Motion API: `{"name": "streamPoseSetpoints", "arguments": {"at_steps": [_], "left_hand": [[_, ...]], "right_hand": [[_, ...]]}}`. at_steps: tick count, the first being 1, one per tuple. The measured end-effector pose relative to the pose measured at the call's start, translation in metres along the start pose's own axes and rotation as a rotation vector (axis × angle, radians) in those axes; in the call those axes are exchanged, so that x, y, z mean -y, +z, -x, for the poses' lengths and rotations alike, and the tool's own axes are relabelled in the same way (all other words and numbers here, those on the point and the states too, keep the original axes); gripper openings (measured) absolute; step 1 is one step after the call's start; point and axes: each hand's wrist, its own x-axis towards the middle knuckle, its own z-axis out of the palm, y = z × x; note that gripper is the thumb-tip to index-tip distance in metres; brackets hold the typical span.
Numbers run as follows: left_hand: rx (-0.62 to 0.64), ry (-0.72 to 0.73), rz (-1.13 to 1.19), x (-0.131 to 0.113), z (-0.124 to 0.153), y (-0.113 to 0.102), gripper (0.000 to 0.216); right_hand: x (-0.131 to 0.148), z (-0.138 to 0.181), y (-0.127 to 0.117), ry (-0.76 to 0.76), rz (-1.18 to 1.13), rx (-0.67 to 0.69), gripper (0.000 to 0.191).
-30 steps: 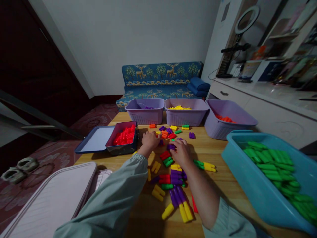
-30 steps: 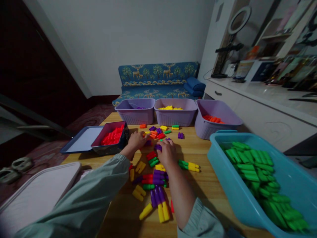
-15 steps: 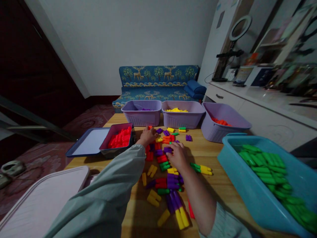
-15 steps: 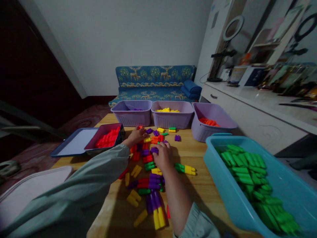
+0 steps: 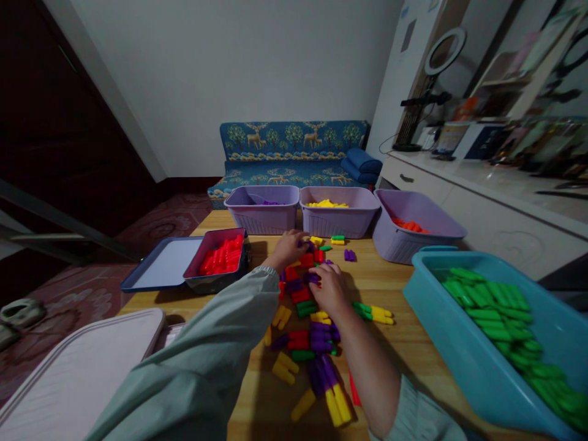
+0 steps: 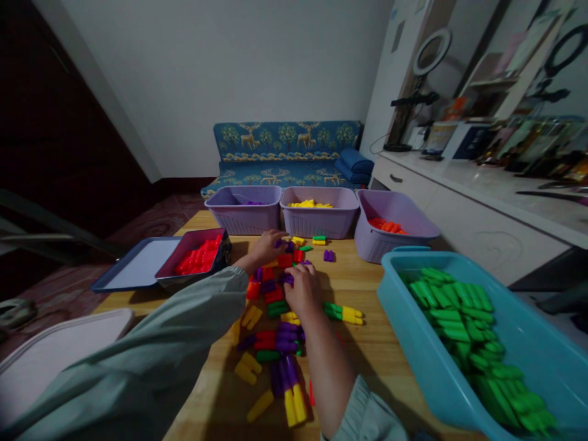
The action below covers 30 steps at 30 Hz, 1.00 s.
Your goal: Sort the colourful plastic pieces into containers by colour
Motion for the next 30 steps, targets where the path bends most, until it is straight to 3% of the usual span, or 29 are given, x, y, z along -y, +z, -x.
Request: {"name": "streamPoseSetpoints", "arguments": {"at_steps": [4,12,16,18,21,25,30], "left_hand": [[0.123,0.013,-0.008,-0.008,-0.007,0.013,0.030],[0.134,-0.010,0.027,-0.015,0.003,0.010,0.027],[0.003,-0.023,0.141,-0.018,0.017,-0.003,0.019],[-0.148,-0.101,0.322,-0.019,0.028,-0.009,0.017],[-0.299,-0.342,0.773,-0.022,0.053,-0.016,0.018],[-0.312,-0.620,1.379,-0.021,0.086,-0.018,0.029],[-0.320,-0.635,1.603,-0.014,0.104,-0.023,0.029]], "right_hand": [[-0.001,0.000,0.000,-0.012,0.013,-0.011,0.033],[0.000,0.001,-0.002,0.010,0.005,0.002,0.030],[-0.001,0.000,-0.001,0.006,-0.006,-0.001,0.030],[-0.001,-0.001,-0.001,0.012,0.015,0.012,0.026],[0.001,-0.001,-0.002,0.007,0.025,0.037,0.021],[0.003,0.000,-0.003,0.004,0.002,0.021,0.027],[0.008,0.000,-0.007,-0.005,-0.006,-0.024,0.022]]}}
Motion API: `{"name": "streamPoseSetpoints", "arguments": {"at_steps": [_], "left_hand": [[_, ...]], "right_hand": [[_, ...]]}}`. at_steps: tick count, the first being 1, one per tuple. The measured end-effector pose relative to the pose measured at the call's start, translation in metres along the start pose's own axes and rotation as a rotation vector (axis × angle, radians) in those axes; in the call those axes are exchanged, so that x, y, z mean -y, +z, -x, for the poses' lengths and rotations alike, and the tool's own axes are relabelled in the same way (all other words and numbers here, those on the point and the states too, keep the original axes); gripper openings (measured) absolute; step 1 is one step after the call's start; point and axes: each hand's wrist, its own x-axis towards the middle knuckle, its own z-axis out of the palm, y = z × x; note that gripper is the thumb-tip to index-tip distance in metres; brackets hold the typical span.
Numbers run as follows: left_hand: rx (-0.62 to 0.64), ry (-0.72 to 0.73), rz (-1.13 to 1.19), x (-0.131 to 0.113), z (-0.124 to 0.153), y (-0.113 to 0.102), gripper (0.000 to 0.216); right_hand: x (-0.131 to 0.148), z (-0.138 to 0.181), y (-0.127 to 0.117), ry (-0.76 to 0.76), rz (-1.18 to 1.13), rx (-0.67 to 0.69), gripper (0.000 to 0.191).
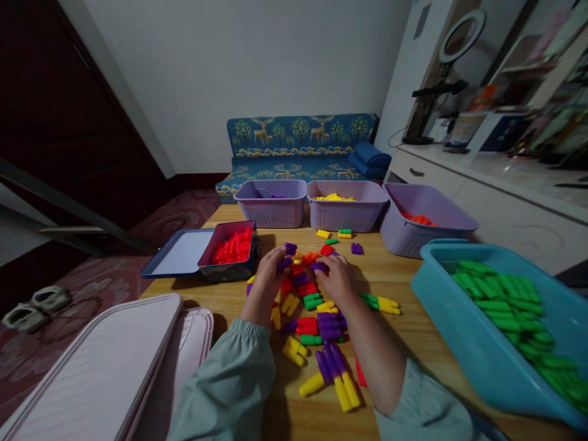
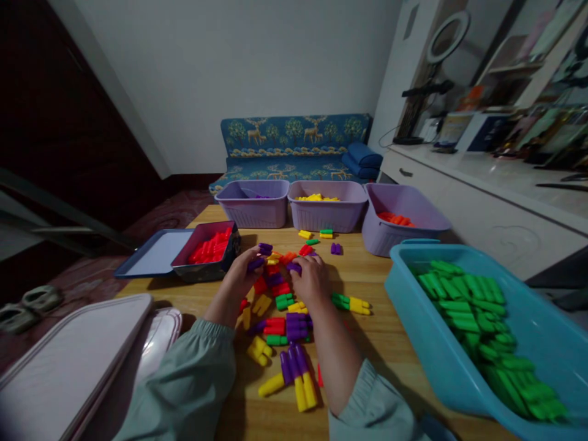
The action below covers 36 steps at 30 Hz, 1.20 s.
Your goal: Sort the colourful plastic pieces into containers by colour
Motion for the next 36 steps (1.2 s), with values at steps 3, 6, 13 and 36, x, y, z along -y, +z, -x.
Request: {"name": "streamPoseSetpoints", "arguments": {"at_steps": [3,6,13,36], "left_hand": [[-0.028,0.013,-0.043,-0.002,-0.001,-0.005,0.029],[-0.073,-0.006,-0.108,-0.001,-0.003,-0.010,0.029],[-0.112,0.016,-0.159,0.001,0.002,-0.014,0.032],[0.184,-0.107,-0.163,0.003,0.017,0.007,0.049]], "right_hand": [[0.007,-0.002,-0.003,-0.007,-0.048,-0.092,0.023],[0.018,-0.002,-0.004,-0.036,-0.255,-0.130,0.030],[0.041,0.007,-0.007,-0.251,-0.138,0.261,0.034],[0.036,-0.005,-0.003,0.076,-0.682,-0.019,0.033]]}}
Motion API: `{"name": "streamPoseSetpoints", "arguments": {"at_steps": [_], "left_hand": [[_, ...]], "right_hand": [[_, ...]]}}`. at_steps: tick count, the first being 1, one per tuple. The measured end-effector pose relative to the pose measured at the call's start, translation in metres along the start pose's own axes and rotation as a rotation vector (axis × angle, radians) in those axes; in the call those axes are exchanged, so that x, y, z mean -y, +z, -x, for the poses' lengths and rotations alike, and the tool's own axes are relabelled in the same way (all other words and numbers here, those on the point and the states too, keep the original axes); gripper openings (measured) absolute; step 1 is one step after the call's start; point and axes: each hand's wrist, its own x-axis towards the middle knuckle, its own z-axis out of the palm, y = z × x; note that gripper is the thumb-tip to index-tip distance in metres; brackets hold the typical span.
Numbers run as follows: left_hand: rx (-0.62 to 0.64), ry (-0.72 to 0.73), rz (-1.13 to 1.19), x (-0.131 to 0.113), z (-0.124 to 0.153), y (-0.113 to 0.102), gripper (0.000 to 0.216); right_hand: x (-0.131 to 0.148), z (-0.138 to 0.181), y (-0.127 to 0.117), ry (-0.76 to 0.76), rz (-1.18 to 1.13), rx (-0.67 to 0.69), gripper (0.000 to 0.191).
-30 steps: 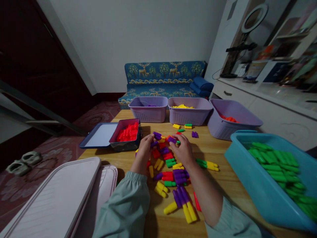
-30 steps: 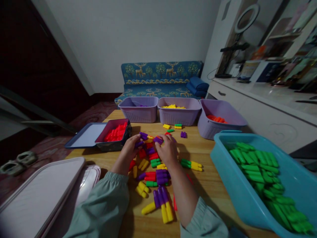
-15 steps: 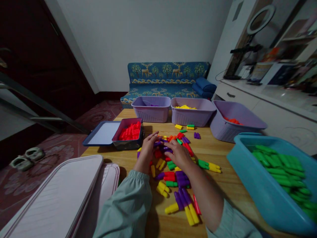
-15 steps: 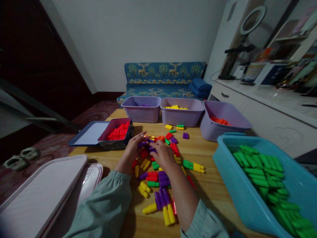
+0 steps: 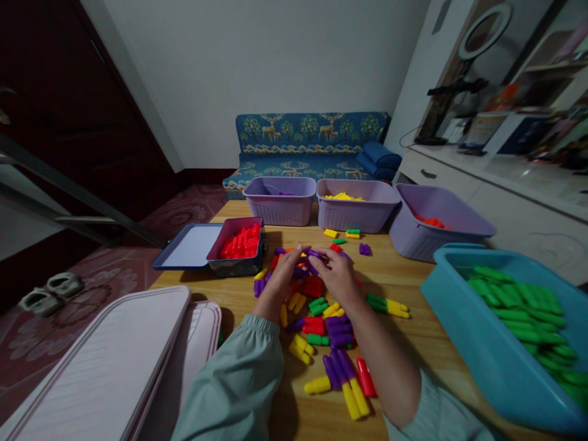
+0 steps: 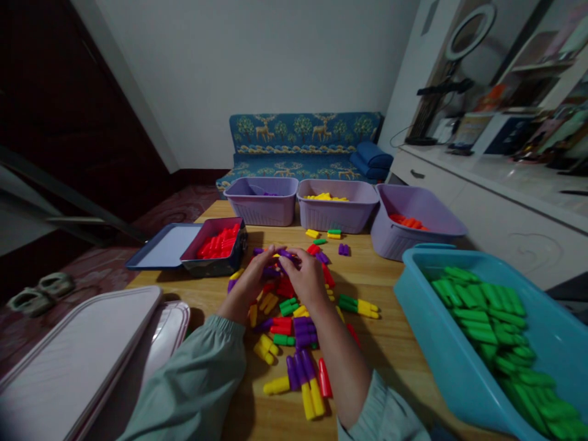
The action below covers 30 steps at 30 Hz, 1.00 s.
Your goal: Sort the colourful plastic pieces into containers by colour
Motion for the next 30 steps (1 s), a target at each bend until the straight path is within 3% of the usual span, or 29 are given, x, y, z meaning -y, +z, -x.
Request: {"name": "streamPoseSetpoints", "arguments": {"at_steps": [5,11,15,22,26,30], "left_hand": [[0.040,-0.130,0.127,0.001,0.001,0.003,0.044],[0.066,-0.121,0.236,-0.004,0.003,0.002,0.033],[0.065,-0.113,0.290,-0.006,0.003,0.001,0.028],[0.102,-0.134,0.293,-0.002,0.001,0.001,0.032],[0.121,-0.131,0.291,-0.002,0.001,0.001,0.037],[0.093,-0.125,0.328,-0.004,0.001,-0.001,0.041]], "right_hand": [[0.002,0.002,0.005,-0.012,-0.014,0.039,0.035],[0.000,0.002,0.009,0.009,-0.129,0.026,0.033],[0.008,0.003,0.006,0.072,-0.182,-0.064,0.024],[0.017,0.004,0.004,0.101,-0.292,-0.087,0.027],[0.021,0.003,0.001,-0.009,-0.175,-0.047,0.020],[0.003,-0.006,-0.020,-0.152,0.138,-0.224,0.016]]}}
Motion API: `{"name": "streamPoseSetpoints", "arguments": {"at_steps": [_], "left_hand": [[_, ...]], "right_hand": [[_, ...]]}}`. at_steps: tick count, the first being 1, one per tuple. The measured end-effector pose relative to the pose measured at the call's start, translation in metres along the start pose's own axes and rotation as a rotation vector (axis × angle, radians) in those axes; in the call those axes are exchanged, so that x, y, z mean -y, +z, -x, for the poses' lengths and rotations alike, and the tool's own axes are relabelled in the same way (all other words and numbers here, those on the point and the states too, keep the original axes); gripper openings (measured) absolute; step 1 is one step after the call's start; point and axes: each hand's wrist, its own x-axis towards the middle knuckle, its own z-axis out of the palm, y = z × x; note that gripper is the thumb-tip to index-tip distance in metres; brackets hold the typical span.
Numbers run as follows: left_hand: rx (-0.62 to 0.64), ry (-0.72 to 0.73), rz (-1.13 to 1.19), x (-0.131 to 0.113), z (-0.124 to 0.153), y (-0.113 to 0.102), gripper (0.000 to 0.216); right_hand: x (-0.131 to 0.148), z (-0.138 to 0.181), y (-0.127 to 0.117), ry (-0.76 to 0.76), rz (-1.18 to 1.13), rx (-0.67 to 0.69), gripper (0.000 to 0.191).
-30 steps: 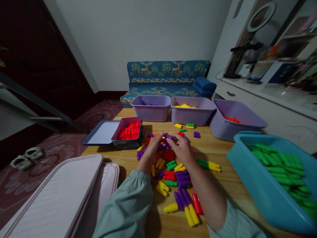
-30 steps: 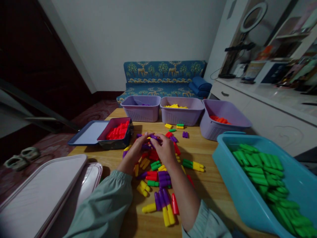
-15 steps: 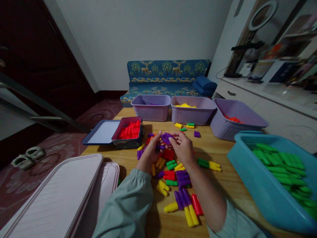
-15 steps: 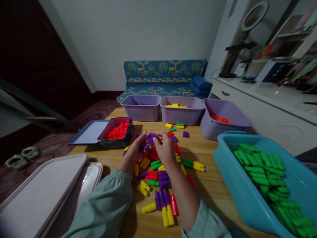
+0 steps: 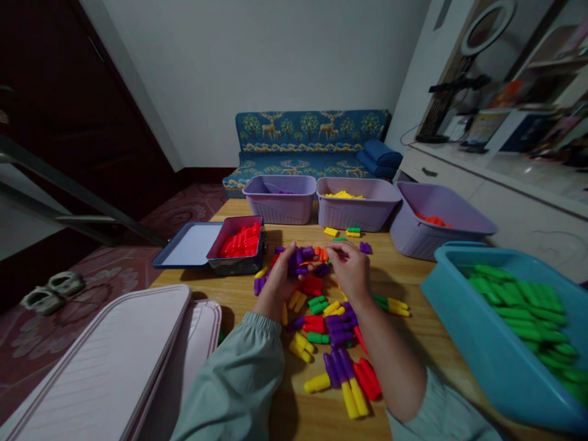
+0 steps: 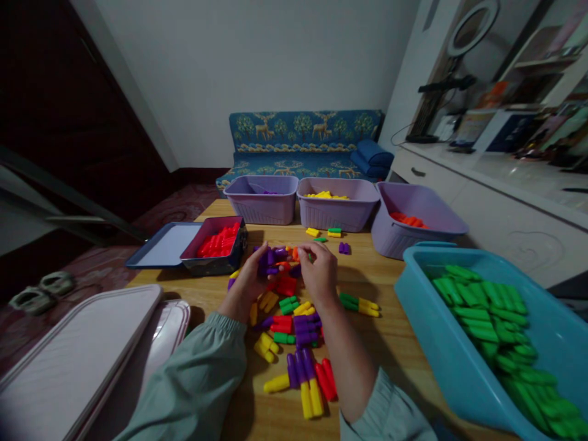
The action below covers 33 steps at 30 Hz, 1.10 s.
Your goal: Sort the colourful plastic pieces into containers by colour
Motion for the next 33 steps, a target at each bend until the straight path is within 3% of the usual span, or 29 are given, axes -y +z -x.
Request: {"name": "streamPoseSetpoints", "arguments": {"at_steps": [2,7,12,16,20,25,30,33], "left_hand": [[-0.044,-0.002,0.015,-0.002,-0.001,-0.001,0.043],[-0.110,0.009,0.005,-0.002,-0.003,-0.002,0.043],[-0.092,0.006,-0.005,-0.001,-0.003,-0.002,0.044],[-0.099,0.013,-0.013,-0.001,-0.002,-0.001,0.045],[-0.084,0.016,0.007,-0.001,-0.001,0.000,0.045],[0.027,-0.064,0.031,0.001,-0.001,-0.001,0.049],[0.026,-0.108,0.003,0.004,-0.001,0.000,0.045],[-0.033,-0.100,-0.004,0.004,-0.001,0.001,0.041]], "right_hand": [[-0.022,-0.004,-0.010,-0.038,0.214,0.013,0.017],[-0.062,0.001,-0.022,0.036,0.568,0.206,0.024],[-0.058,0.009,-0.019,0.038,0.672,0.240,0.024],[-0.054,0.006,-0.020,0.058,0.707,0.184,0.019],[-0.050,0.000,-0.020,0.091,0.568,0.069,0.014],[-0.029,-0.005,-0.008,0.065,0.140,-0.010,0.011],[-0.010,0.005,0.014,0.218,-0.264,0.136,0.026],[-0.002,0.010,0.019,0.118,-0.223,0.209,0.030]]}}
